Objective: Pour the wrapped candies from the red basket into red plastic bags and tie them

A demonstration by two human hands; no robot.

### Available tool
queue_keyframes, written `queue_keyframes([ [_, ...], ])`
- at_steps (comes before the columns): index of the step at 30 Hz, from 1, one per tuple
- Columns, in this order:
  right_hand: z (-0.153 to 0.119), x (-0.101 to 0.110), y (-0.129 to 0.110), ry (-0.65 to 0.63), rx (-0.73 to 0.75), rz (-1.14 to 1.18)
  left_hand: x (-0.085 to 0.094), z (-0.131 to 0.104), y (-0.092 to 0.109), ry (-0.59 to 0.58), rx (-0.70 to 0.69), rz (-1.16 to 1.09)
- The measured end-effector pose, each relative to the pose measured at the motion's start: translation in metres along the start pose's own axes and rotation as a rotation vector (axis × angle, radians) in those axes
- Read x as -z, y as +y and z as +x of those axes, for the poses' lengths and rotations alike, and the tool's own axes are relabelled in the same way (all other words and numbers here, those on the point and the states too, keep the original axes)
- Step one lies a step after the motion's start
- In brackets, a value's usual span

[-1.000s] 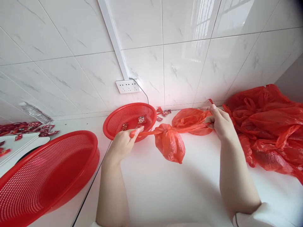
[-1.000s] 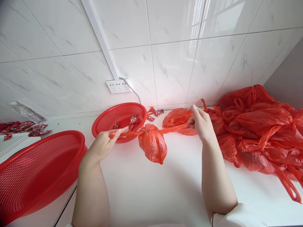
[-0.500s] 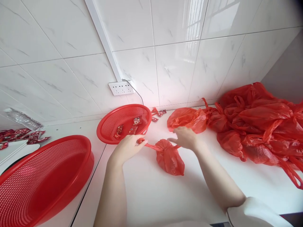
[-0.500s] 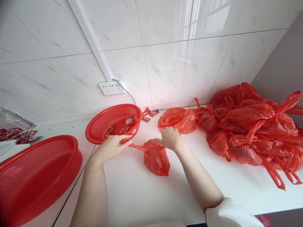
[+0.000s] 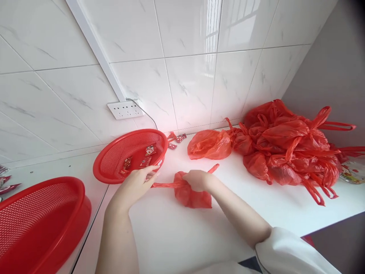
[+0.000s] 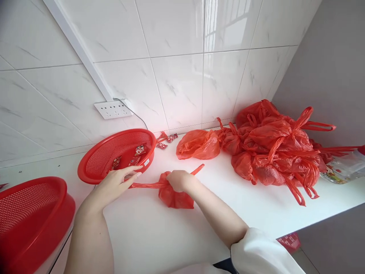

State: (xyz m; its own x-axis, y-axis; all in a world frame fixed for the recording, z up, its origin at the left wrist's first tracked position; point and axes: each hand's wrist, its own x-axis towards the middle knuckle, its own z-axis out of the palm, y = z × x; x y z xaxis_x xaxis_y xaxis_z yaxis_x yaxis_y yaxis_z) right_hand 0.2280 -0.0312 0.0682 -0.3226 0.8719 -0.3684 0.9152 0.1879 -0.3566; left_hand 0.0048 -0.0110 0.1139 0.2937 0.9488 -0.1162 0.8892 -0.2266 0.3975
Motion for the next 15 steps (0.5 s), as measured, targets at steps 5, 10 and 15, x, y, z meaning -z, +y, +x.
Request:
queue_keyframes([
  [5, -0.028, 0.033, 0.060, 0.213, 0.014, 0.067, 0.002, 0.001, -0.002, 0.003, 0.006, 0.000],
  [10, -0.086, 0.052, 0.117, 0.536, -0.191, 0.155, 0.001, 0.009, -0.012, 0.046, -0.025, 0.020],
  [15, -0.101, 0.041, 0.182, 0.663, -0.575, 0.205, -0.001, 0.012, -0.014, 0.043, -0.009, 0.033],
])
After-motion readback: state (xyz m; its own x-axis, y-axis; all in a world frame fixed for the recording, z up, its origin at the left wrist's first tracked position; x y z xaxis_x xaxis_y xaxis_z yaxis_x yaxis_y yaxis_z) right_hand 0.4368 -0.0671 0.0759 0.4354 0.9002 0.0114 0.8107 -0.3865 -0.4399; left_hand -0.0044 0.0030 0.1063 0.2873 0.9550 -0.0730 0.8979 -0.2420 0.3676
